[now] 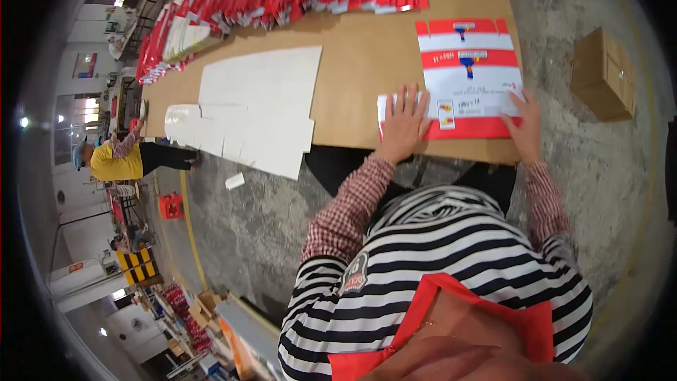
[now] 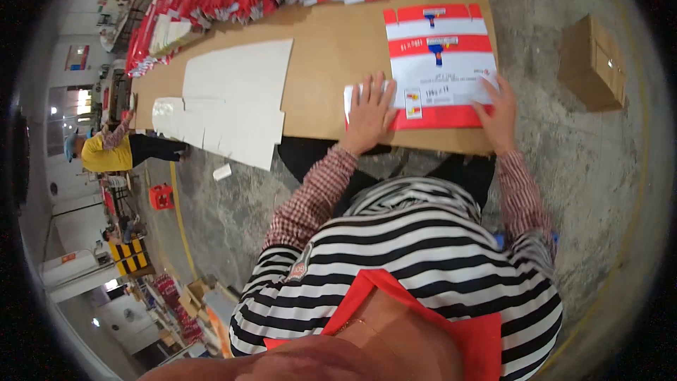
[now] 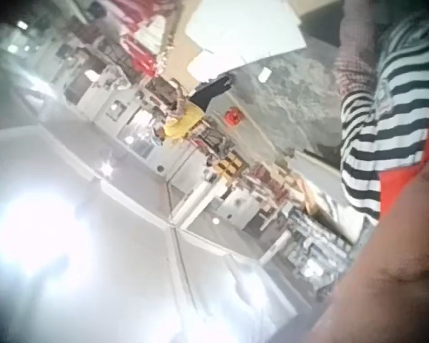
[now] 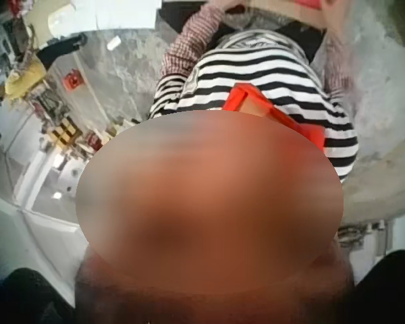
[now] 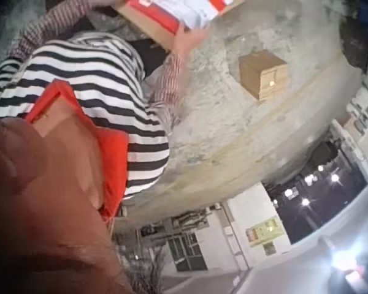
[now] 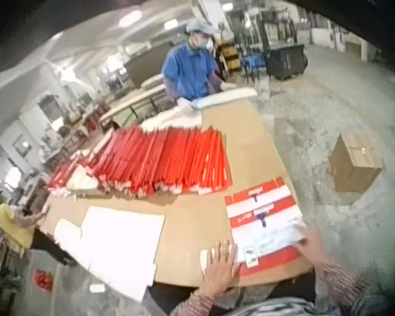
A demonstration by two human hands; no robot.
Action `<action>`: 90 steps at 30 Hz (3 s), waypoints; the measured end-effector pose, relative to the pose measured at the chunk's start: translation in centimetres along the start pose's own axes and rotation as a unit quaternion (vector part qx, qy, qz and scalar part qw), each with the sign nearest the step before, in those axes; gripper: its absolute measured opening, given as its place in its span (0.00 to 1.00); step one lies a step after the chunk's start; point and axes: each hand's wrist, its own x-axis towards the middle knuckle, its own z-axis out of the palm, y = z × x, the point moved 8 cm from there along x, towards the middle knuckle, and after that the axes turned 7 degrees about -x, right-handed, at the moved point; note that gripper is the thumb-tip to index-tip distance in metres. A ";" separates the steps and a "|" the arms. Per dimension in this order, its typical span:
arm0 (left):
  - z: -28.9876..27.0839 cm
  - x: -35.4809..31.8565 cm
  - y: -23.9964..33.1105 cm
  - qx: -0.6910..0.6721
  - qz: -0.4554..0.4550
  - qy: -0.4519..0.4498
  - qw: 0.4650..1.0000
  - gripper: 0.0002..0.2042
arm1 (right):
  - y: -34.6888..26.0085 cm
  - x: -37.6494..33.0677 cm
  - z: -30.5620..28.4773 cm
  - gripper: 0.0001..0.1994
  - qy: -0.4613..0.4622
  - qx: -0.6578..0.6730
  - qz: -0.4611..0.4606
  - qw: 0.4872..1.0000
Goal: The person repeatedly folds flat white cardboard pieces into small red-and-white boxes on a large table. They pick up each piece, fold the sides and flaps, and place the finished boxes into a growing stack. The process is continuous and repetitive throughout the clip.
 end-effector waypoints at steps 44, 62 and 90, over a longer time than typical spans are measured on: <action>-14.4 -23.1 -20.3 0.168 -0.339 0.049 0.924 0.30 | -2.7 17.2 7.5 0.14 -0.116 0.130 0.039 0.984; -14.4 -3.6 12.1 -0.120 0.170 0.022 0.978 0.19 | -20.0 0.1 -3.8 0.17 -0.129 0.111 -0.419 0.892; -0.5 -4.5 7.6 -0.085 0.109 -0.080 0.987 0.47 | -9.1 -3.1 1.5 0.24 -0.161 -0.039 -0.271 0.948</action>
